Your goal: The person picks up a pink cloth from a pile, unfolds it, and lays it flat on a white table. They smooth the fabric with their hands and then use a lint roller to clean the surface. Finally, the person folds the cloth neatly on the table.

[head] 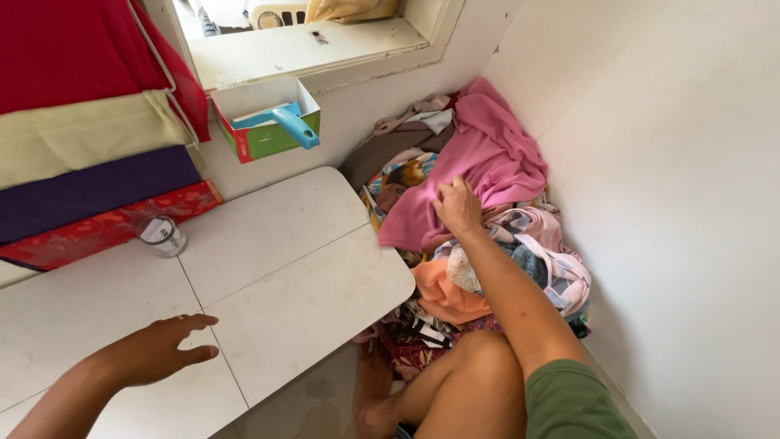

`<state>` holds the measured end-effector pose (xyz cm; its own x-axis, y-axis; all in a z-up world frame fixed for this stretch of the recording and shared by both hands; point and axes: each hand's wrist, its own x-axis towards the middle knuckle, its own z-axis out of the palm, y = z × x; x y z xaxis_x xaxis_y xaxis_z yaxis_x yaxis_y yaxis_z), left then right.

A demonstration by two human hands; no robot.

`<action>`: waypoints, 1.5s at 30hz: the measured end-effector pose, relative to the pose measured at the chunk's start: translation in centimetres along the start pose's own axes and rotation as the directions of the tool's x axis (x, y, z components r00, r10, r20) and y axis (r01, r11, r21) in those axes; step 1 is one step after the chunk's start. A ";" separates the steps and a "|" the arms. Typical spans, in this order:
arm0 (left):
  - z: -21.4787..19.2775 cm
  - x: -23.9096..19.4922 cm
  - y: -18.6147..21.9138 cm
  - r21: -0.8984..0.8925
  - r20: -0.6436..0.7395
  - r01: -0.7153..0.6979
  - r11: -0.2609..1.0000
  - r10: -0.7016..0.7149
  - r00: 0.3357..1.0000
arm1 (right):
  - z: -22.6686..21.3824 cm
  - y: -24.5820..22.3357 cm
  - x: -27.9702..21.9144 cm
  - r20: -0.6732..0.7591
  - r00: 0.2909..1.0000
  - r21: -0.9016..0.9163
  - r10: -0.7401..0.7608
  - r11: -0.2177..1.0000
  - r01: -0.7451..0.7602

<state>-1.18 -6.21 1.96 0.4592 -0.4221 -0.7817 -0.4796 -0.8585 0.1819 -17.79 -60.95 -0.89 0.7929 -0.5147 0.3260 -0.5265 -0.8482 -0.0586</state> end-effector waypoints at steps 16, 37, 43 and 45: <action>0.7 -7.5 9.6 -0.371 -0.707 -0.797 0.477 0.411 0.575 | -16.1 -29.3 -5.8 0.206 0.627 0.978 -0.751 0.182 -0.104; -2.4 -14.2 -1.5 -0.616 -0.600 -0.493 0.614 0.039 0.799 | -15.7 -37.7 -7.5 0.188 0.719 0.980 -0.669 0.172 -0.096; -1.3 -12.2 -0.5 -0.240 -0.899 -0.684 0.689 0.108 0.424 | -16.9 -39.3 -8.1 0.130 0.726 0.990 -0.676 0.125 -0.061; -1.9 -10.2 -2.1 -0.153 -0.944 -0.505 0.850 0.025 0.328 | -17.6 -39.9 -8.2 0.042 0.687 0.996 -0.725 0.085 0.030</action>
<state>-3.43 -0.64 10.69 0.8447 -0.4350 0.3119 -0.5251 -0.5608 0.6401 -8.68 -20.69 15.37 0.9396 0.2559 0.2274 0.2841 -0.2124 -0.9350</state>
